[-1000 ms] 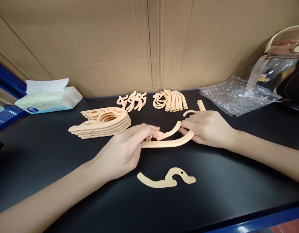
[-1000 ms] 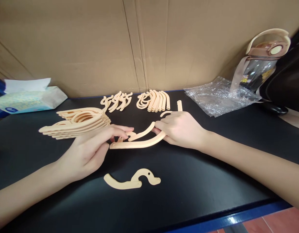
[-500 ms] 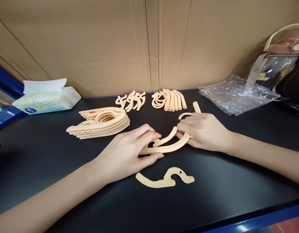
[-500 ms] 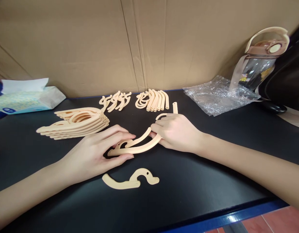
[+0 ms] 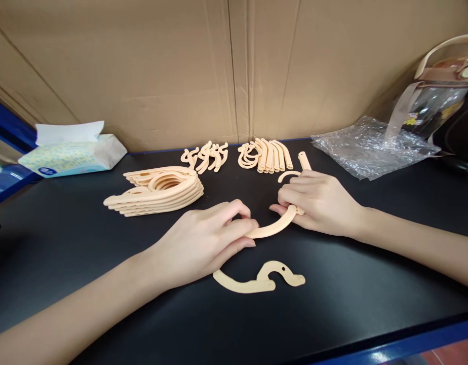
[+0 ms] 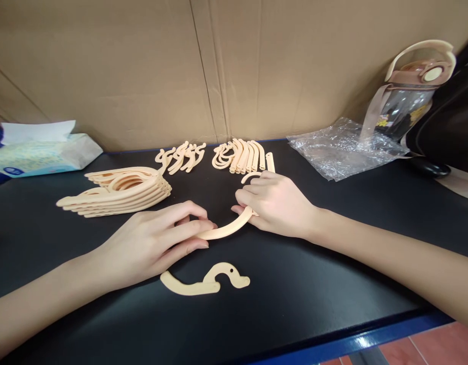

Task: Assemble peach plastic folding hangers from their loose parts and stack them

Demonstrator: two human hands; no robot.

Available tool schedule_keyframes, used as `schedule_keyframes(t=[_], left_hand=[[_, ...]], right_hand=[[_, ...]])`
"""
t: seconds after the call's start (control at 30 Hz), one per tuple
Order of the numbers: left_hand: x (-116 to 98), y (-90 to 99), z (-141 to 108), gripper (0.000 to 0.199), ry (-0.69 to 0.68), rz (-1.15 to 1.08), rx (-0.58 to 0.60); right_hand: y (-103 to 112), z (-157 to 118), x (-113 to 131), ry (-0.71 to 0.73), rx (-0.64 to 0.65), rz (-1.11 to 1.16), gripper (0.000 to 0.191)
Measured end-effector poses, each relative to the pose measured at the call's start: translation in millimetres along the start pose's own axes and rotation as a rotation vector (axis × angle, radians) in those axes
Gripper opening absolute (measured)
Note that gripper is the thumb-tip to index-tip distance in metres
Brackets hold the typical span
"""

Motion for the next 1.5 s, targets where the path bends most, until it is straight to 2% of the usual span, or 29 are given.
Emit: schedule_keyframes(t=[0.3, 0.53, 0.7, 1.07, 1.5], left_hand=[[6.8, 4.7, 3.2, 0.02, -0.003, 0.057, -0.063], [9.8, -4.8, 0.0, 0.045, -0.001, 0.019, 0.004], [12.4, -7.2, -2.9, 0.052, 0.03, -0.02, 0.002], [11.7, -4.8, -2.5, 0.049, 0.027, 0.031, -0.003], [9.8, -2.4, -2.7, 0.042, -0.002, 0.061, -0.013]], right_hand=[[4.4, 0.8, 3.4, 0.013, -0.038, 0.0, 0.029], [3.0, 1.5, 7.1, 0.062, -0.011, -0.007, 0.025], [1.6, 0.6, 11.1, 0.113, 0.019, 0.047, 0.025], [2.5, 0.3, 11.7, 0.127, 0.022, 0.186, 0.02], [-2.2, 0.6, 6.0, 0.099, 0.029, 0.188, 0.014]])
Point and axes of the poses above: each hand's wrist, its own z-axis towards the middle knuckle, its own y-axis out of the back of the hand, x = y × z, the point moved 9 cm from there along z, towards the middle knuckle, and after that the axes turned 4 degrees about -y, right-handed, at the moved point
